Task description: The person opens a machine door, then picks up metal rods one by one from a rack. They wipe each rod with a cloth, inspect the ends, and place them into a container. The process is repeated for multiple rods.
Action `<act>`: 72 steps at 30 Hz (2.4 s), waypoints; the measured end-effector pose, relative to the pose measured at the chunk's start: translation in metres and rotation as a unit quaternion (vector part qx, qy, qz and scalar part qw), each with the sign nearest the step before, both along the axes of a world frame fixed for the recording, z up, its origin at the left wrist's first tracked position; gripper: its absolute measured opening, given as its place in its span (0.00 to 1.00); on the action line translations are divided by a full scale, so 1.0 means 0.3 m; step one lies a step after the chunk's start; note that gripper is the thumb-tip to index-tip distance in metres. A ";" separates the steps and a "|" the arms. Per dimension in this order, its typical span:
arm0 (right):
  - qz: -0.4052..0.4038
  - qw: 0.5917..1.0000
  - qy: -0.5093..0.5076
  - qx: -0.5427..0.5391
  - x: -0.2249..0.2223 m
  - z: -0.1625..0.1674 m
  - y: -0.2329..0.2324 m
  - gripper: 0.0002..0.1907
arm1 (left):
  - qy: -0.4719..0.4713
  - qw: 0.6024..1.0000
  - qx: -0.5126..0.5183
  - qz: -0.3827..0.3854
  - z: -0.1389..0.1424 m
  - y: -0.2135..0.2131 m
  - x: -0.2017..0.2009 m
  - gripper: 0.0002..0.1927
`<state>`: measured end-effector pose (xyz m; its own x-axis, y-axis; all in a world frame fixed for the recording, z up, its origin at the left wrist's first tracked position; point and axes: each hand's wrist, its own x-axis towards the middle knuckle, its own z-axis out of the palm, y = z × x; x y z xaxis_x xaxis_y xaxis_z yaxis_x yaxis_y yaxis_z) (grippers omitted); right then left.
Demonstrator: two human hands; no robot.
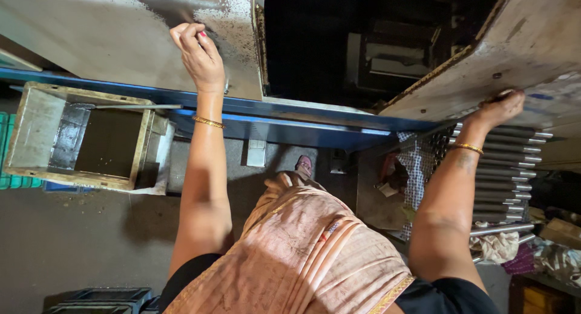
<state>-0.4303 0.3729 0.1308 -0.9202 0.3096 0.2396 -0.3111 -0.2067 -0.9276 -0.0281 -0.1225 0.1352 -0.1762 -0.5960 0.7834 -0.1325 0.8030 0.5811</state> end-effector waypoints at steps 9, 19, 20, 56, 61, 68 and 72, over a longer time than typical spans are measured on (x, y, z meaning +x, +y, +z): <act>0.071 0.993 0.099 0.005 0.043 -0.016 0.001 0.16 | -0.006 0.999 -0.040 0.019 0.011 0.010 0.006 0.08; -0.002 0.987 0.143 0.074 0.032 0.032 -0.017 0.14 | 0.000 1.000 -0.019 0.009 0.007 0.013 0.001 0.10; -0.014 0.985 0.149 0.081 0.033 0.032 -0.024 0.19 | 0.002 1.000 -0.017 0.008 0.003 0.012 0.001 0.10; -0.211 0.961 0.156 0.082 -0.060 -0.028 -0.118 0.20 | -0.003 1.000 -0.013 0.025 -0.011 -0.016 -0.007 0.10; -0.214 0.961 0.169 0.053 -0.123 -0.098 -0.106 0.24 | -0.006 0.998 -0.044 0.038 0.000 -0.010 -0.014 0.09; -0.243 0.952 0.126 0.138 -0.201 -0.199 -0.043 0.24 | -0.010 0.996 -0.057 0.063 -0.011 -0.010 -0.026 0.09; -0.179 0.973 0.111 0.095 -0.219 -0.240 -0.008 0.34 | -0.016 0.996 -0.052 0.070 -0.014 -0.008 -0.029 0.09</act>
<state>-0.4959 0.3706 0.0587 -0.6803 0.5322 0.5040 -0.5283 0.1206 -0.8404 -0.0366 -0.1248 0.1309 -0.1219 -0.5328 0.8374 -0.2643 0.8306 0.4901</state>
